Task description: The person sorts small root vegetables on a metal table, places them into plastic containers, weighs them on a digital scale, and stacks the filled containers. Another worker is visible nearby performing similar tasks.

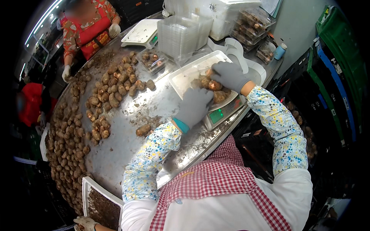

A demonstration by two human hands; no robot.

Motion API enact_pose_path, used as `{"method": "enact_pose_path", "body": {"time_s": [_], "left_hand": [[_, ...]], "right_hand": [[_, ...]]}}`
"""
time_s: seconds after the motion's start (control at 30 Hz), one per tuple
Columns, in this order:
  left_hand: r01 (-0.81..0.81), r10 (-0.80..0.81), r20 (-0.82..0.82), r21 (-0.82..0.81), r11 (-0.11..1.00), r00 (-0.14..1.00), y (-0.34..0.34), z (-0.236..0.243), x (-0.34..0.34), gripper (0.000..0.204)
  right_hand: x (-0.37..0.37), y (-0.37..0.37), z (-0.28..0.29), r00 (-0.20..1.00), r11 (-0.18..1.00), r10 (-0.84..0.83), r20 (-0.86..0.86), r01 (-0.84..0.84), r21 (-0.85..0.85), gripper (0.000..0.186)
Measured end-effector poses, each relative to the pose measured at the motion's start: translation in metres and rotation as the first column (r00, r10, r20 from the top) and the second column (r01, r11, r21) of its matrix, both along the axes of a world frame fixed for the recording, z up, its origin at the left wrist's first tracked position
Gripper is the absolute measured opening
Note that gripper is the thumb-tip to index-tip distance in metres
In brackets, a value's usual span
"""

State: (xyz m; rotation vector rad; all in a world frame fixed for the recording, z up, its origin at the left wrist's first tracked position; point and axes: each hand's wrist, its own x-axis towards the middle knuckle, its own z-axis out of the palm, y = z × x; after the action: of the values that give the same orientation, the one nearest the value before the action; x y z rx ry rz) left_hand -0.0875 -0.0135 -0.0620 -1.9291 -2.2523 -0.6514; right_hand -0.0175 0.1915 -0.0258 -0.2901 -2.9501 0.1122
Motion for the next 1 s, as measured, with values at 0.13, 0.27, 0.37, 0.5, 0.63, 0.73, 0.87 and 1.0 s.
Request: {"method": "enact_pose_path", "body": {"time_s": [0.13,0.27,0.37,0.5,0.63,0.73,0.87,1.0], "left_hand": [[-0.057,0.049,0.221,0.029,0.998,0.974,-0.002,0.001,-0.010,0.017],[-0.083,0.037,0.278,0.156,0.984,0.960,-0.003,-0.007,-0.012,0.023],[-0.235,0.079,0.522,0.242,0.941,0.850,-0.016,0.009,-0.019,0.025],[-0.499,0.093,0.875,0.181,0.848,0.476,-0.035,-0.006,-0.050,0.034],[-0.508,-0.002,0.951,0.166,0.845,0.308,-0.053,-0.015,-0.057,0.034],[-0.514,-0.019,0.975,0.132,0.848,0.219,-0.059,-0.026,-0.055,0.034],[-0.517,-0.069,0.986,0.137,0.845,0.149,-0.061,-0.030,-0.047,0.032],[-0.492,-0.096,0.982,0.164,0.855,0.161,-0.064,-0.028,-0.047,0.031]], "right_hand": [[-0.001,-0.003,-0.004,0.999,1.000,0.008,-0.032,-0.008,0.009,0.027],[0.000,-0.001,0.009,0.998,0.999,0.042,0.045,-0.041,-0.026,0.031],[0.009,0.013,0.029,0.997,0.971,-0.074,-0.039,0.063,-0.232,0.034],[0.027,0.052,0.052,0.944,0.913,-0.295,-0.145,0.234,-0.335,0.031],[0.047,0.042,0.057,0.972,0.926,-0.225,-0.075,0.189,-0.326,0.029],[0.058,0.020,0.061,0.984,0.933,-0.173,-0.051,0.147,-0.328,0.031],[0.055,0.006,0.064,0.968,0.936,-0.227,0.111,0.248,-0.249,0.039],[0.049,0.012,0.046,0.975,0.952,-0.197,0.101,0.215,-0.217,0.043]]}}
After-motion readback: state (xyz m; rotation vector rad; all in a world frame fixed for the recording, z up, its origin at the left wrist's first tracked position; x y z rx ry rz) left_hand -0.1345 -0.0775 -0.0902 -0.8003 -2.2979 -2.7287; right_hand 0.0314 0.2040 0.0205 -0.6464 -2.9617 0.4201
